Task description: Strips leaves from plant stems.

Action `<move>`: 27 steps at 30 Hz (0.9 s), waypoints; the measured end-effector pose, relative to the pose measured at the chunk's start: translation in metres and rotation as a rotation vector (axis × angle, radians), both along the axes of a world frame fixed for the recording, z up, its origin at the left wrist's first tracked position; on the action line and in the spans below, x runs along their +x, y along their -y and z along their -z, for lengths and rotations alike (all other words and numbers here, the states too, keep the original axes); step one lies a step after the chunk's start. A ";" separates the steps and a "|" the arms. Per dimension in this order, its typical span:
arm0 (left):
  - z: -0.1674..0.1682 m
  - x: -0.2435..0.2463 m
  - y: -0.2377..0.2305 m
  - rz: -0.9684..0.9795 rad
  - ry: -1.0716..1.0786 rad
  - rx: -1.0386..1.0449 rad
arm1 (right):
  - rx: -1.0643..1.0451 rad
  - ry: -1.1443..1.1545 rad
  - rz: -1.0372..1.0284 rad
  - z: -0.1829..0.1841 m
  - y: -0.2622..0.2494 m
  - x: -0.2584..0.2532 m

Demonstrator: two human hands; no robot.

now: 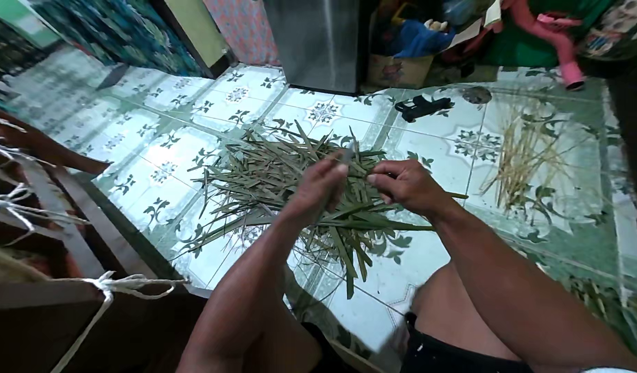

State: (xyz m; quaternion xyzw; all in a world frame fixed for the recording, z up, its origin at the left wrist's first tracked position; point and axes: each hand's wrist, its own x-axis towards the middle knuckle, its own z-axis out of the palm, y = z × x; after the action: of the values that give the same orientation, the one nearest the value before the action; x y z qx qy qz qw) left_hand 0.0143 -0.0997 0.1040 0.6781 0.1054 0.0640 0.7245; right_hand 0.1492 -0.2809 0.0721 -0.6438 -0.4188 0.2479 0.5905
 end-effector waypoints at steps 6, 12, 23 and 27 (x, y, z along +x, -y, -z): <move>-0.011 0.003 -0.014 -0.046 0.054 -0.052 | 0.005 0.115 0.012 -0.001 0.003 0.002; -0.004 0.002 -0.001 0.006 -0.001 -0.093 | 0.005 0.239 0.041 0.003 -0.002 0.002; -0.028 -0.038 -0.100 -0.500 0.369 -0.242 | -0.121 0.229 0.071 0.002 0.019 0.021; -0.017 -0.036 -0.098 -0.563 0.359 -0.235 | -0.238 0.189 0.086 0.008 0.009 0.022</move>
State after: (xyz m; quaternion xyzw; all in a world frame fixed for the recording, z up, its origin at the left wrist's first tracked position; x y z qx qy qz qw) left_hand -0.0220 -0.0017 0.1206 0.5124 0.1660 0.3668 0.7585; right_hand 0.1717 -0.2899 0.0643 -0.7471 -0.4123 0.2082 0.4780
